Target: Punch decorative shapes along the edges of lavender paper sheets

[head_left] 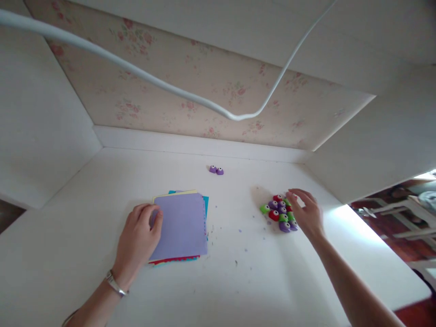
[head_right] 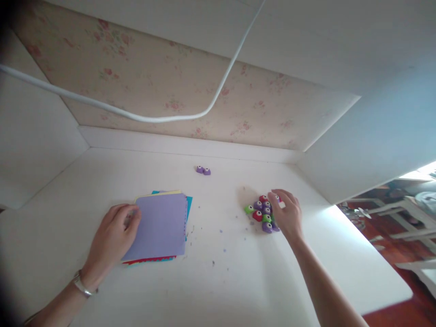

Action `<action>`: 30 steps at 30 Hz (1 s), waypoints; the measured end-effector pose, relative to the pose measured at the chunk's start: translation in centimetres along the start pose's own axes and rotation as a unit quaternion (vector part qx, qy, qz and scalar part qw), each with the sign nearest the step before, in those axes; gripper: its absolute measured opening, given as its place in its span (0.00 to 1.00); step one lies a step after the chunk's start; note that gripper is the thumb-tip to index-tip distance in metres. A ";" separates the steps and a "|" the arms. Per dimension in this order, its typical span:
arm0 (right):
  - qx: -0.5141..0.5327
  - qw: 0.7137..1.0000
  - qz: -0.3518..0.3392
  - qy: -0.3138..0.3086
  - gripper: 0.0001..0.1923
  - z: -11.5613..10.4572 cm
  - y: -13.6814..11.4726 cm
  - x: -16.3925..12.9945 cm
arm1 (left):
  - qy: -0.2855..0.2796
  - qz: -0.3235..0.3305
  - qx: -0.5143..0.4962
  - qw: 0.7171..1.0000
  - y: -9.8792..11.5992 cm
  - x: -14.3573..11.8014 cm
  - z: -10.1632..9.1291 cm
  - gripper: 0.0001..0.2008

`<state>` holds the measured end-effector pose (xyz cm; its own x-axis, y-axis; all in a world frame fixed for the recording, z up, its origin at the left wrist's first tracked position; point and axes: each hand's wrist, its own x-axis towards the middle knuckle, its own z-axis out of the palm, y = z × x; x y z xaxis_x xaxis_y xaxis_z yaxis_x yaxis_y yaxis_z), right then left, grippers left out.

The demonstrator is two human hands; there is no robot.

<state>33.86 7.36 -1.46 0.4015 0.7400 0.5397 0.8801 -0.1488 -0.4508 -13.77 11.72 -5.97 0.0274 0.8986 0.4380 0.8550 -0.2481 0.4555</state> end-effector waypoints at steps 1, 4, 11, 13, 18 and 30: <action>-0.010 1.000 0.001 0.008 0.21 -0.9 1.1 -1.4 | -0.002 0.016 0.002 1.000 0.0 0.0 0.1 0.19; -0.032 0.996 -0.052 -0.068 0.24 -2.0 3.0 -4.3 | -0.025 0.034 0.002 0.999 -0.1 -0.1 0.6 0.21; -0.079 0.977 -0.134 -0.145 0.27 1.5 3.1 -4.9 | -0.030 0.009 -0.011 0.999 -0.5 -0.3 0.7 0.24; -0.090 0.976 -0.136 -0.147 0.26 2.4 2.7 -4.7 | -0.032 0.000 -0.016 0.999 -0.6 -0.3 0.6 0.25; -0.102 0.974 -0.153 -0.132 0.22 4.0 1.8 -4.3 | -0.043 -0.006 -0.010 0.999 -0.6 -0.3 0.6 0.25; -0.080 0.969 -0.174 -0.154 0.20 9.4 -4.1 -1.1 | -0.048 0.010 0.001 0.999 -0.9 -0.3 0.9 0.24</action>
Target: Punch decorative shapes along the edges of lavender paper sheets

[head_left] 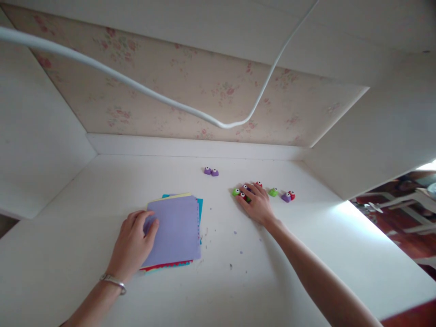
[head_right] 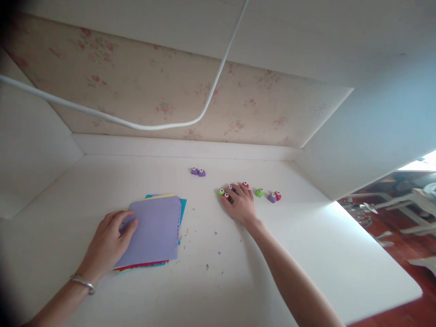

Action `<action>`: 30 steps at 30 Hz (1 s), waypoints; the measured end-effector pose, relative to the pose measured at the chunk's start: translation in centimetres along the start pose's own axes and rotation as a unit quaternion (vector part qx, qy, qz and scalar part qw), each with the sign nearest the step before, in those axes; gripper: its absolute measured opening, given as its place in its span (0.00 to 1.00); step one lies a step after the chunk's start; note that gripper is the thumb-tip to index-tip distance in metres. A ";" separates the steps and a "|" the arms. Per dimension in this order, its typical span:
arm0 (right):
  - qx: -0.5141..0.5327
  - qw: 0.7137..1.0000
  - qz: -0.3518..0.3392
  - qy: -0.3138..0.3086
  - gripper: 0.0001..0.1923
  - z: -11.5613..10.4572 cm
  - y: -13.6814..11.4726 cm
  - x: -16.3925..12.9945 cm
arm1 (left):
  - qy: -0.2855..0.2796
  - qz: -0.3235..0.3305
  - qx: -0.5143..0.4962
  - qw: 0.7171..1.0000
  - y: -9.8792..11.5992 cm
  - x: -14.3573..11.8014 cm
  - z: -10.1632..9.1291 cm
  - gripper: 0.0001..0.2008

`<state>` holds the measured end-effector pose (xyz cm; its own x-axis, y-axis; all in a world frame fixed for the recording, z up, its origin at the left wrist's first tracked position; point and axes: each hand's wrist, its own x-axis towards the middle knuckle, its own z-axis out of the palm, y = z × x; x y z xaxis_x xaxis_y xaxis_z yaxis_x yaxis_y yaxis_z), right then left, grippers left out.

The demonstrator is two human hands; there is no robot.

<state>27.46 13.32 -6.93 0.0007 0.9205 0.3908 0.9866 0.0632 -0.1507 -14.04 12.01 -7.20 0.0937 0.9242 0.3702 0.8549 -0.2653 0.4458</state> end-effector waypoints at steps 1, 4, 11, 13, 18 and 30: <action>0.001 1.000 0.000 -0.004 0.20 0.2 -0.5 0.7 | 0.001 0.000 0.000 1.000 0.0 0.0 0.0 0.23; 0.004 1.000 0.002 -0.009 0.20 0.9 -2.0 2.7 | 0.003 0.003 0.000 1.000 0.0 0.0 0.1 0.23; 0.022 0.999 0.027 -0.019 0.21 2.0 -4.6 6.3 | 0.006 0.010 0.007 1.000 0.0 -0.1 0.1 0.22; 0.024 0.999 0.029 -0.023 0.21 2.4 -5.0 7.0 | 0.005 0.013 0.008 1.000 -0.1 -0.2 0.1 0.22; 0.024 0.999 0.036 -0.019 0.21 3.2 -5.9 8.2 | 0.003 0.012 0.015 1.000 -0.1 -0.2 0.2 0.21; 0.036 0.998 0.044 -0.039 0.22 4.5 -7.8 10.7 | -0.001 0.008 0.017 1.000 0.1 -0.1 0.1 0.21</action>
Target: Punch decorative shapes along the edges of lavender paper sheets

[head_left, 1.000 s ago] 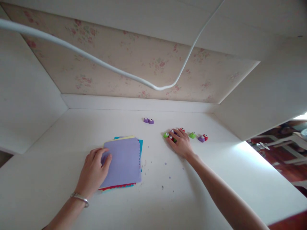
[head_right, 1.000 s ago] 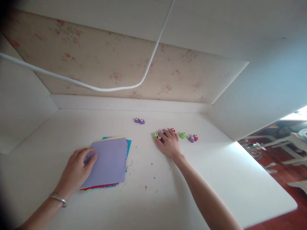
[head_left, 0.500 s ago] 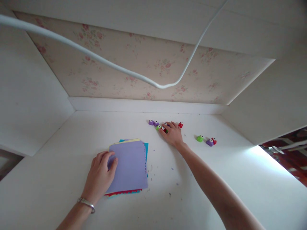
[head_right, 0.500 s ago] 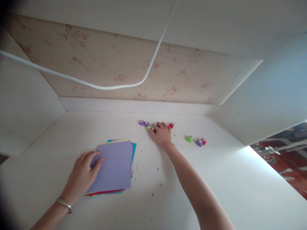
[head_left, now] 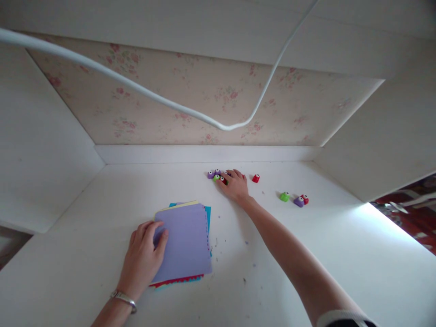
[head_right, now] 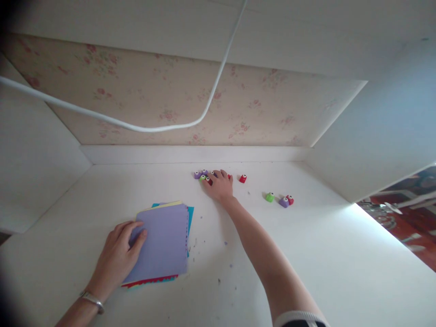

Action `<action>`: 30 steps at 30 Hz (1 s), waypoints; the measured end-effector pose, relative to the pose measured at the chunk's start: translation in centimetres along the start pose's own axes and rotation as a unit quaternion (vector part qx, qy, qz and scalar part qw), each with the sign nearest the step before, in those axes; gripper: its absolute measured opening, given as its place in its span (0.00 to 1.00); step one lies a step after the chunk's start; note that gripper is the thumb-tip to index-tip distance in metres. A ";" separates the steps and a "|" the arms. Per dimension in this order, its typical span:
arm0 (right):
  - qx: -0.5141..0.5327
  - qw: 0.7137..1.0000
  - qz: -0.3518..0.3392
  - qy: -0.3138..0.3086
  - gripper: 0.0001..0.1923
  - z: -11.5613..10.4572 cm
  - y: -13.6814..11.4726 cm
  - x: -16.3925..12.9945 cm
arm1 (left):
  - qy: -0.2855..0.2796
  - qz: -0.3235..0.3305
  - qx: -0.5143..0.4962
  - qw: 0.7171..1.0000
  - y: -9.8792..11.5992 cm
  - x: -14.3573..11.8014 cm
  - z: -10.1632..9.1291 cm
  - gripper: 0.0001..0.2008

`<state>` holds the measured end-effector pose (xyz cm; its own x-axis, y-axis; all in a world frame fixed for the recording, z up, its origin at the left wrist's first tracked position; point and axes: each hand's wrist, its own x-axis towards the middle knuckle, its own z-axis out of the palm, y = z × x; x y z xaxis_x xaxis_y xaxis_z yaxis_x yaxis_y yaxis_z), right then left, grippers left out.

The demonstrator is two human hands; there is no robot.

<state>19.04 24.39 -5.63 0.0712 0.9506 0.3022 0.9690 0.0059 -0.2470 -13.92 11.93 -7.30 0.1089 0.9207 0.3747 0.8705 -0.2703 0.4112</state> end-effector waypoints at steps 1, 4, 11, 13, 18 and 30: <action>0.000 1.000 0.000 0.000 0.22 0.1 -0.2 0.2 | -0.002 0.000 0.000 1.000 0.0 0.0 0.0 0.21; 0.003 1.000 -0.002 0.002 0.22 0.4 -0.8 0.7 | -0.001 0.001 0.001 1.000 -0.2 0.0 0.1 0.22; 0.015 0.999 0.008 -0.029 0.26 0.6 -2.3 2.2 | -0.004 -0.002 0.011 1.000 -0.5 0.1 0.3 0.24; 0.015 0.999 0.004 -0.044 0.29 0.2 -2.6 2.3 | -0.003 0.007 0.011 1.000 -0.6 0.0 0.4 0.25; 0.017 1.000 -0.020 -0.002 0.29 -1.9 -1.3 1.7 | 0.006 0.025 0.016 1.000 -0.8 0.0 0.6 0.26; 0.009 0.982 0.183 -0.037 0.25 -4.5 8.5 -0.4 | 0.004 0.045 0.037 0.998 -0.3 0.1 0.6 0.22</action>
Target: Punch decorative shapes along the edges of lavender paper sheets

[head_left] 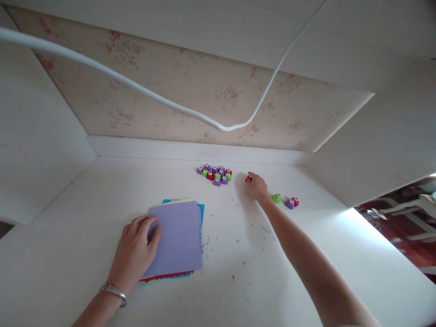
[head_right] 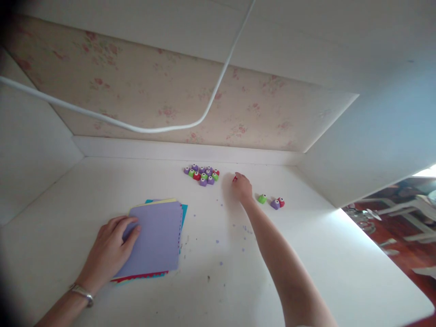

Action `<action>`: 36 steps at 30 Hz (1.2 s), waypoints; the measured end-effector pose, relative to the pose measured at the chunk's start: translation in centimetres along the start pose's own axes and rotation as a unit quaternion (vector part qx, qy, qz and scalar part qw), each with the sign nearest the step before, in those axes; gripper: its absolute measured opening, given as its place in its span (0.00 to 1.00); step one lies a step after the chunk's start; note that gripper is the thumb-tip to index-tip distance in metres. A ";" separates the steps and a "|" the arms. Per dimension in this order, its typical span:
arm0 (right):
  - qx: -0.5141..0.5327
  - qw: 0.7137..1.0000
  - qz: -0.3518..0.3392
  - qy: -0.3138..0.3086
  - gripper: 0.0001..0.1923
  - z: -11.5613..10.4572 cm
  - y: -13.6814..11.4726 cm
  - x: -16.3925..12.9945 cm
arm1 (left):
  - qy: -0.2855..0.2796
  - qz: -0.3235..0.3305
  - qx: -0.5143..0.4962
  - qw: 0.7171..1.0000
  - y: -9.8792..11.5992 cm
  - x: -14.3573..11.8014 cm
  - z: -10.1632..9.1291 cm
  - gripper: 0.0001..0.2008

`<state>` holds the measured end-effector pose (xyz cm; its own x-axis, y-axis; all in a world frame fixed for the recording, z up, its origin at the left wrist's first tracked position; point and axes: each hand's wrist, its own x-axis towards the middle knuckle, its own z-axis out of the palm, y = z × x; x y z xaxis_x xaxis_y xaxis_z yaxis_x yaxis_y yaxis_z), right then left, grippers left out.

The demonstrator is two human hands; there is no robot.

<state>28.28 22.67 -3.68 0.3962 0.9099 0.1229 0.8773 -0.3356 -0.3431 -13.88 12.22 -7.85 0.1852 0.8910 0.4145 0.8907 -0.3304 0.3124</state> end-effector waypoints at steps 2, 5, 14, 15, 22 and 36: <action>0.006 1.000 -0.013 -0.014 0.27 0.8 -1.3 0.0 | -0.001 0.002 -0.002 1.000 0.1 0.0 0.0 0.22; 0.019 0.999 -0.039 -0.029 0.28 1.8 -3.7 0.1 | 0.002 -0.011 -0.015 1.000 0.2 0.0 -0.2 0.22; 0.026 0.996 -0.068 0.055 0.26 -2.3 -0.2 -1.2 | -0.004 -0.030 -0.061 0.998 0.3 -0.1 -0.4 0.23; 0.023 0.995 -0.060 0.078 0.25 -3.4 1.7 -1.7 | -0.004 -0.024 -0.057 0.998 0.3 0.0 -0.3 0.23; 0.005 0.992 -0.007 0.127 0.30 -6.0 14.6 -5.5 | -0.003 0.012 -0.036 0.999 0.2 0.3 -0.1 0.23; -0.008 0.988 -0.134 0.076 0.28 1.1 8.2 -3.0 | -0.016 -0.003 -0.027 1.000 0.5 0.0 -0.2 0.19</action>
<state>34.02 17.48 -7.84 0.1834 0.9199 0.3465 0.9600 -0.0916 -0.2648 -13.56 12.00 -7.49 0.1944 0.9021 0.3853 0.8681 -0.3411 0.3607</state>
